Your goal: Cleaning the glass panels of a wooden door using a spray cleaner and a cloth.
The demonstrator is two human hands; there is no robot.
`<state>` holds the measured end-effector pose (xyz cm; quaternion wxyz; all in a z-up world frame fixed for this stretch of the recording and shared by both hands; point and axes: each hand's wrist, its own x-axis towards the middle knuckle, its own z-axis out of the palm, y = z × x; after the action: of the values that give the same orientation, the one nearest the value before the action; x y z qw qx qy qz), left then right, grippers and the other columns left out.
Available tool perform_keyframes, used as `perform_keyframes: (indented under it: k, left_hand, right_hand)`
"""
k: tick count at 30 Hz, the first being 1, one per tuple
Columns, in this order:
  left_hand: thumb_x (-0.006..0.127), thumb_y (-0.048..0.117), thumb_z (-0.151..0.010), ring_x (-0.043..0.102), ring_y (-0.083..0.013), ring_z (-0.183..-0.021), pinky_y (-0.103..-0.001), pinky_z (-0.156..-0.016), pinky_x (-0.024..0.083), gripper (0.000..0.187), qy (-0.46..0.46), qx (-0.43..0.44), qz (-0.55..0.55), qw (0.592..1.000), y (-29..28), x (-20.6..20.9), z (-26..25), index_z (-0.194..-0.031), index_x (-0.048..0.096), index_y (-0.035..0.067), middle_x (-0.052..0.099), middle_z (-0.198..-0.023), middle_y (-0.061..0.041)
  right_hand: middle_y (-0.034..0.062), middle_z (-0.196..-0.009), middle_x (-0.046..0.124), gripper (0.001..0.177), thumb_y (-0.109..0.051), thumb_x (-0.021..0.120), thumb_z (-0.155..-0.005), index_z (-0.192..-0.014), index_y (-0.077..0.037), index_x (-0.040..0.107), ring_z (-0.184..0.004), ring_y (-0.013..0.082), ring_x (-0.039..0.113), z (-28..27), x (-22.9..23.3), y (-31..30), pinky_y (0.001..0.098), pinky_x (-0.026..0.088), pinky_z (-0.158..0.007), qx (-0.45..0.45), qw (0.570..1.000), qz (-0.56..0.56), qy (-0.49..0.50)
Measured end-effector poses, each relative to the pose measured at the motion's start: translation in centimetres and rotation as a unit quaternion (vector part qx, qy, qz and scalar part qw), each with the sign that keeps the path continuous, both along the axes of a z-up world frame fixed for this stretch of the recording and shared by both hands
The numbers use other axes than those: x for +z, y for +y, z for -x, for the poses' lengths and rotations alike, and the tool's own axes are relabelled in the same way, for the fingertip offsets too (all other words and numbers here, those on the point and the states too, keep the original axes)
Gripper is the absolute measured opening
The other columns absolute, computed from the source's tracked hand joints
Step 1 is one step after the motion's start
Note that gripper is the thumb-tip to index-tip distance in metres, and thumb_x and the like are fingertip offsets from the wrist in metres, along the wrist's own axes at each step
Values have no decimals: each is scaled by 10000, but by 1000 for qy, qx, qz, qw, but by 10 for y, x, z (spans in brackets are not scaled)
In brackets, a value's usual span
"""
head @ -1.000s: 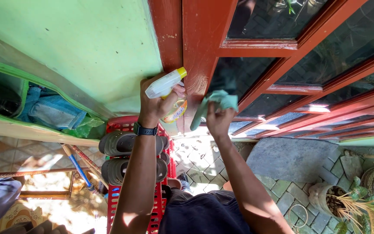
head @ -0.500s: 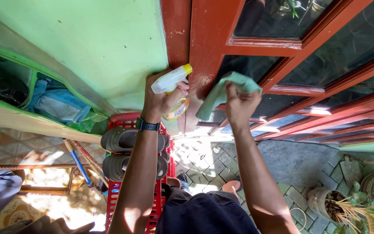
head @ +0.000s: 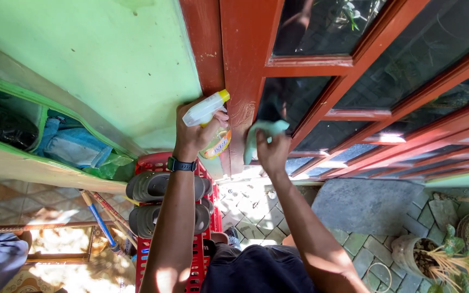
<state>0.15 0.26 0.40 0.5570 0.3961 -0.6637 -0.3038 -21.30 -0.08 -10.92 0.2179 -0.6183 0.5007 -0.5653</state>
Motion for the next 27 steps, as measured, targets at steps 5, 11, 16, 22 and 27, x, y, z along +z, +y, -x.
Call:
perform_keyframes:
  k: [5,11,16,22,27]
  left_hand:
    - [571,-1,-835,785,-205,-752,-319,-731,642,203,5,1,-5,1000,-4,-8,1,-956,708,-89,767,-834,-132]
    - [565,-19,-821,783,-214,-751,-329,-729,644,199,1,5,1,1000,-3,-7,2,-927,715,-96,767,-844,-151]
    - [557,-30,-842,784,-221,-741,-339,-727,639,179,9,2,5,1000,-4,-10,3,-896,715,-94,762,-826,-154]
    - [550,-35,-858,783,-230,-747,-341,-720,644,194,35,-9,-24,999,-4,-15,1,-963,693,-114,759,-855,-166]
    - [552,-40,-871,778,-251,-756,-352,-722,649,219,54,-17,-24,998,-5,-19,5,-1023,683,-126,751,-880,-180]
  right_hand:
    - [-4,-897,738,80,-20,688,-970,-1031,0,735,-797,48,644,3,101,-13,229,507,-670,38,985,23,-169]
    - [16,-954,738,90,8,695,-962,-1022,-9,760,-843,74,644,12,76,-23,256,512,-755,66,974,45,-211]
    - [100,-831,696,93,14,705,-975,-1018,16,787,-761,111,617,13,-12,-8,303,509,-654,30,994,-67,-85]
    - [50,-884,770,151,23,594,-1000,-1048,-14,732,-739,99,730,1,89,-1,276,609,-650,125,962,-36,-240]
    - [68,-973,762,72,20,717,-1010,-1076,16,744,-847,92,669,9,108,-11,262,555,-745,88,972,56,-210]
